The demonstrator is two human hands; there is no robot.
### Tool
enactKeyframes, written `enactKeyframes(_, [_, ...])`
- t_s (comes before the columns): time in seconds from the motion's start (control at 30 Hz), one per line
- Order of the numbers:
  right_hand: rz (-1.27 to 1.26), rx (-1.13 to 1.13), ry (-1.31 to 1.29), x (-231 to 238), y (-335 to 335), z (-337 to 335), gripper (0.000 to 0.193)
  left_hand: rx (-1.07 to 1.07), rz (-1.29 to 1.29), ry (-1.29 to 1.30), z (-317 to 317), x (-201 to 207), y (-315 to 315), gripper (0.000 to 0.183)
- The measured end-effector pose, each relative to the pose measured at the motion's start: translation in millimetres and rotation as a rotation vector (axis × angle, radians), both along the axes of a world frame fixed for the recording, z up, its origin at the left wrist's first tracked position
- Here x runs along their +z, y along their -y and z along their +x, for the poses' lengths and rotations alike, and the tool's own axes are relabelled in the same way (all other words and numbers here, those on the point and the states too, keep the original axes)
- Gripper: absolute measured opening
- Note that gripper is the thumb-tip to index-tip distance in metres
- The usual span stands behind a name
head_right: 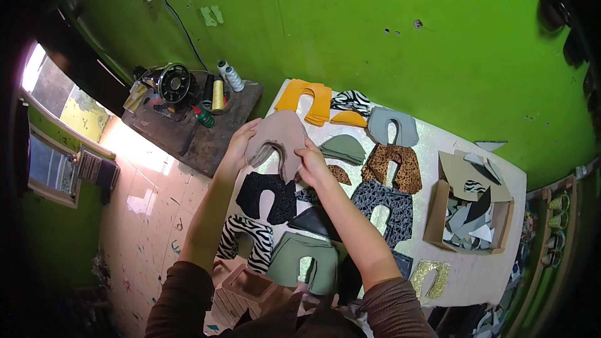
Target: Sort and arrange pre-cut shoe upper component pieces onto a table from a cardboard box.
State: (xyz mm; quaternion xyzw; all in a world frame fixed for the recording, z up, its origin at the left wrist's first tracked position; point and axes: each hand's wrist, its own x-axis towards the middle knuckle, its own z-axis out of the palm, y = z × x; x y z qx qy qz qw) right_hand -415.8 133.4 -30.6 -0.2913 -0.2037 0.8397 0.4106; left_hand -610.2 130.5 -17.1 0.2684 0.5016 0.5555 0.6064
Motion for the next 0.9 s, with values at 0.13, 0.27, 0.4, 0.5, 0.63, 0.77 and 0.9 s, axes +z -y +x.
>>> enactKeyframes(0.13, [0.045, -0.036, 0.026, 1, -6, -14, 0.048, 0.02, 0.064, -0.186, -8, -11, -9, 0.038])
enactKeyframes(0.27, [0.899, -0.168, 1.441, -26, 2, -24, 0.05, 0.047, 0.626, -1.206, -3, -20, -3, 0.04])
enactKeyframes(0.4, [1.208, -0.03, 1.497, -30, 10, -39, 0.046, -0.253, 0.688, -1.702, 6, -25, 7, 0.035])
enactKeyframes(0.5, [1.246, 0.03, 1.717, -51, 10, -45, 0.044, -0.272, 0.662, -1.845, 5, -43, 10, 0.036])
enactKeyframes(0.63, [1.347, -0.025, 1.665, -46, 17, -26, 0.043, -0.287, 0.619, -1.803, 17, -40, 26, 0.034])
enactKeyframes(0.77, [1.38, -0.166, 1.655, 1, 41, 25, 0.042, -0.275, 0.696, -1.584, 61, -16, 43, 0.034])
enactKeyframes(0.9, [1.264, -0.239, 1.642, 24, 92, 97, 0.029, -0.392, 0.859, -1.319, 140, 1, 66, 0.029])
